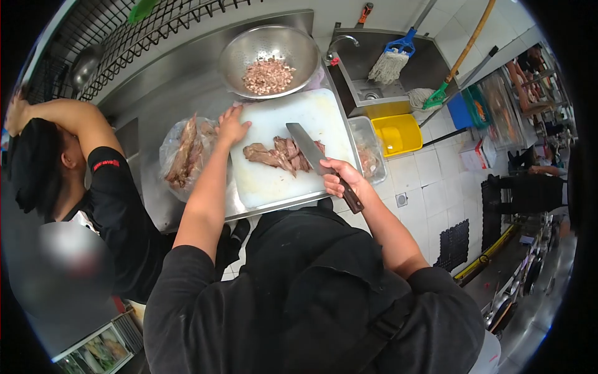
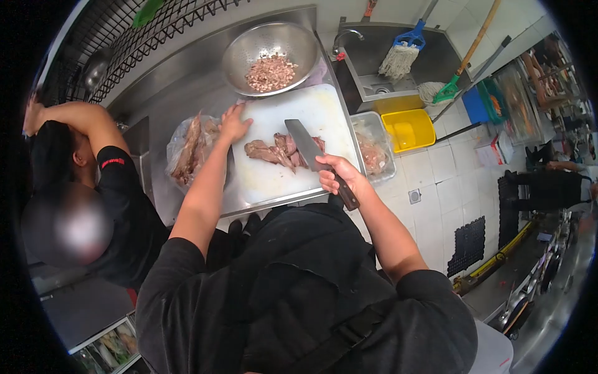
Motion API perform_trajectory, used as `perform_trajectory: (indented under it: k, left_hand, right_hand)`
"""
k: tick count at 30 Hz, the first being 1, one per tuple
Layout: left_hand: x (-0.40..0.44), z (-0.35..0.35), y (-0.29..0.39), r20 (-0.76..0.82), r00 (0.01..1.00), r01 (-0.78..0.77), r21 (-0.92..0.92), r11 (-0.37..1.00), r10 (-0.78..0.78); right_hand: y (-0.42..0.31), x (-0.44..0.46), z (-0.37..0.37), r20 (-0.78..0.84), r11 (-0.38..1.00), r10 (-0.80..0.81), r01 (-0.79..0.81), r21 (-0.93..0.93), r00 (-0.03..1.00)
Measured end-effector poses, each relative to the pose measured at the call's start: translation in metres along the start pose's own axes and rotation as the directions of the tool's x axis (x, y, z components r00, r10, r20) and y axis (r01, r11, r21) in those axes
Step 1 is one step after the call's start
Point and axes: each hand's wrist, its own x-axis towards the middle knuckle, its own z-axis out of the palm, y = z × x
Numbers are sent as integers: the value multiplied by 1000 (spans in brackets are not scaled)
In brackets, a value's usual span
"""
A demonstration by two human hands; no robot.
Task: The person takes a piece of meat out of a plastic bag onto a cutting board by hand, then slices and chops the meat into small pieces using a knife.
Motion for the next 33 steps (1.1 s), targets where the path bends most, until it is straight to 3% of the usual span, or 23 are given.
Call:
perform_trajectory:
  k: [3, 6, 10, 12, 14, 16, 17, 18, 19, 20, 21, 24, 25, 26, 28, 32, 33]
  left_hand:
    - [19, 5, -15, 39, 998, -60, 35, 998, 59]
    - [33, 8, -25, 103, 990, -93, 13, 996, 91]
    - [10, -1, -10, 58, 997, -62, 64, 996, 58]
    - [-9, -2, 10, -31, 992, -116, 146, 982, 122]
    - [-44, -2, 38, -156, 943, -286, 68, 956, 293]
    - [-53, 7, 46, -59, 886, -444, -387, 808, 459]
    - [-62, 9, 53, 30, 893, -380, -486, 787, 450]
    - [-75, 3, 69, 116, 889, -304, -573, 761, 443]
    - [-79, 13, 74, 22, 849, -451, -490, 746, 527]
    - [-82, 20, 76, -60, 791, -580, -386, 717, 608]
    - [-89, 22, 81, -62, 798, -574, -379, 725, 599]
    - [-94, 42, 82, -87, 824, -544, -399, 738, 560]
    - [-97, 45, 84, -78, 826, -543, -375, 751, 558]
    - [-99, 45, 86, -87, 870, -472, -432, 769, 486]
    - [-105, 42, 83, -84, 910, -396, -465, 792, 406]
    - [-118, 50, 80, -143, 948, -317, -510, 799, 285]
    - [-120, 50, 79, -131, 959, -282, -527, 802, 252]
  right_hand:
    - [1, -6, 15, -90, 991, -19, 7, -135, 996]
    - [0, 2, 16, -103, 991, -24, 10, -132, 994]
    - [-4, 7, 16, -91, 995, -37, 29, -94, 995]
    - [-5, 16, -3, -55, 997, 22, -26, -78, 998]
    - [-8, 18, -7, -49, 991, 20, -27, -135, 999]
    - [-12, 12, -7, -41, 996, 11, -14, -90, 999]
    - [-14, 6, -4, -109, 993, -60, 49, -107, 992]
    - [-19, -2, 5, -174, 985, -131, 109, -132, 976]
    - [-26, -9, 10, -159, 974, -148, 116, -196, 976]
    - [-34, -17, 17, -318, 910, -205, 60, -409, 926]
    - [-34, -18, 18, -417, 817, -337, 42, -575, 844]
    - [-39, -7, -1, -333, 387, -539, -123, -914, 774]
    - [-41, -10, 3, -279, 263, -545, -154, -952, 791]
    - [-41, -7, -1, -259, 270, -544, -126, -955, 798]
    - [-34, 0, -4, -280, 167, -591, -225, -960, 757]
    - [-26, 0, 0, -318, 156, -592, -282, -947, 741]
    - [-23, 6, -5, -181, -14, -665, -255, -967, 725]
